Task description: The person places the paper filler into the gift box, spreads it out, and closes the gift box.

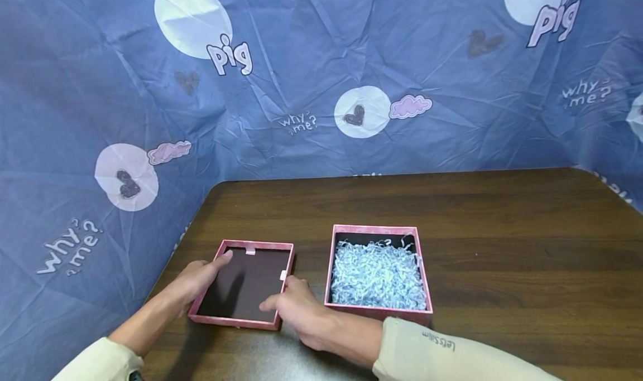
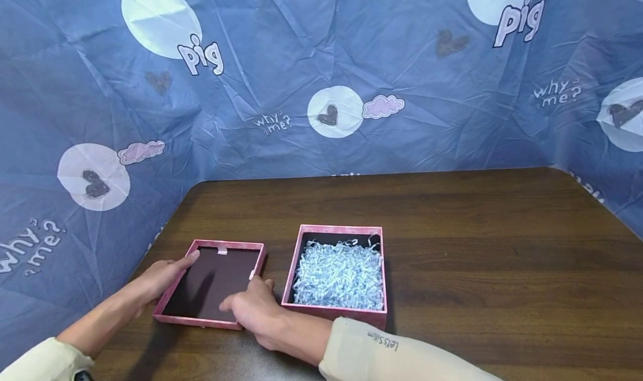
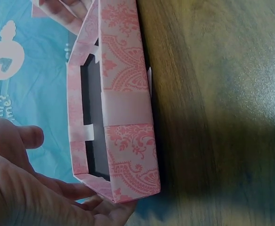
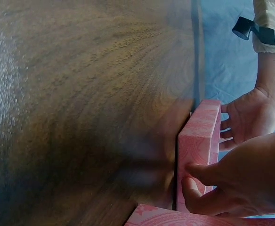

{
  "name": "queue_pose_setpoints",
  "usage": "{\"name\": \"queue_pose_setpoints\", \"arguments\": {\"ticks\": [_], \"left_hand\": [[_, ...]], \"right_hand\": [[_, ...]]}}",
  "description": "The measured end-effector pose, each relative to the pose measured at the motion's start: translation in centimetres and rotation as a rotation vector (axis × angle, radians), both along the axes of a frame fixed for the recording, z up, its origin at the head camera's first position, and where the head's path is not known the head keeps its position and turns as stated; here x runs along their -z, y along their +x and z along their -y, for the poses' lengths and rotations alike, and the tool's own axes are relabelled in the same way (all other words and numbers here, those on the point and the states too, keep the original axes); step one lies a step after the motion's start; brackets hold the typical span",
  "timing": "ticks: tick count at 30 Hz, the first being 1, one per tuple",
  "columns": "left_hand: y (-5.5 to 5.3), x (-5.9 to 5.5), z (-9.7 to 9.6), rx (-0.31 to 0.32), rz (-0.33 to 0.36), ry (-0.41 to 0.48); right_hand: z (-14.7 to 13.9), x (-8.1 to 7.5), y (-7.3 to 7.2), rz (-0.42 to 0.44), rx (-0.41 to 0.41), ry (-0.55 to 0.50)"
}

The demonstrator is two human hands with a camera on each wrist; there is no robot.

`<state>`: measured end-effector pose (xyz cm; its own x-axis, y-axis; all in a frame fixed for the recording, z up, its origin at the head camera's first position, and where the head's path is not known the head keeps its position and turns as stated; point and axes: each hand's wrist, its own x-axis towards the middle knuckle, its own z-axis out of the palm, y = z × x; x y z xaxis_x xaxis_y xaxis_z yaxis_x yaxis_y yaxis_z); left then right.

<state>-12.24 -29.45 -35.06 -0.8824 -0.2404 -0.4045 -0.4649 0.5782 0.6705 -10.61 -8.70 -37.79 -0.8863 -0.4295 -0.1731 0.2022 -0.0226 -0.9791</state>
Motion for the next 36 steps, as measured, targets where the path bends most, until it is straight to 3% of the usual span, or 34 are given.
{"name": "queue_pose_setpoints", "arguments": {"ticks": [7, 16, 36], "left_hand": [[0.1, -0.6, -0.1, -0.03, -0.015, 0.051], [0.1, -1.8, -0.1, -0.004, -0.035, 0.028], [0.3, -6.0, -0.5, 0.053, -0.137, 0.016]], "right_hand": [[0.0, -0.6, 0.1, -0.015, 0.019, 0.042], [-0.1, -1.5, 0.2, -0.013, 0.034, 0.035], [-1.1, -4.9, 0.2, -0.061, 0.038, -0.041]]}}
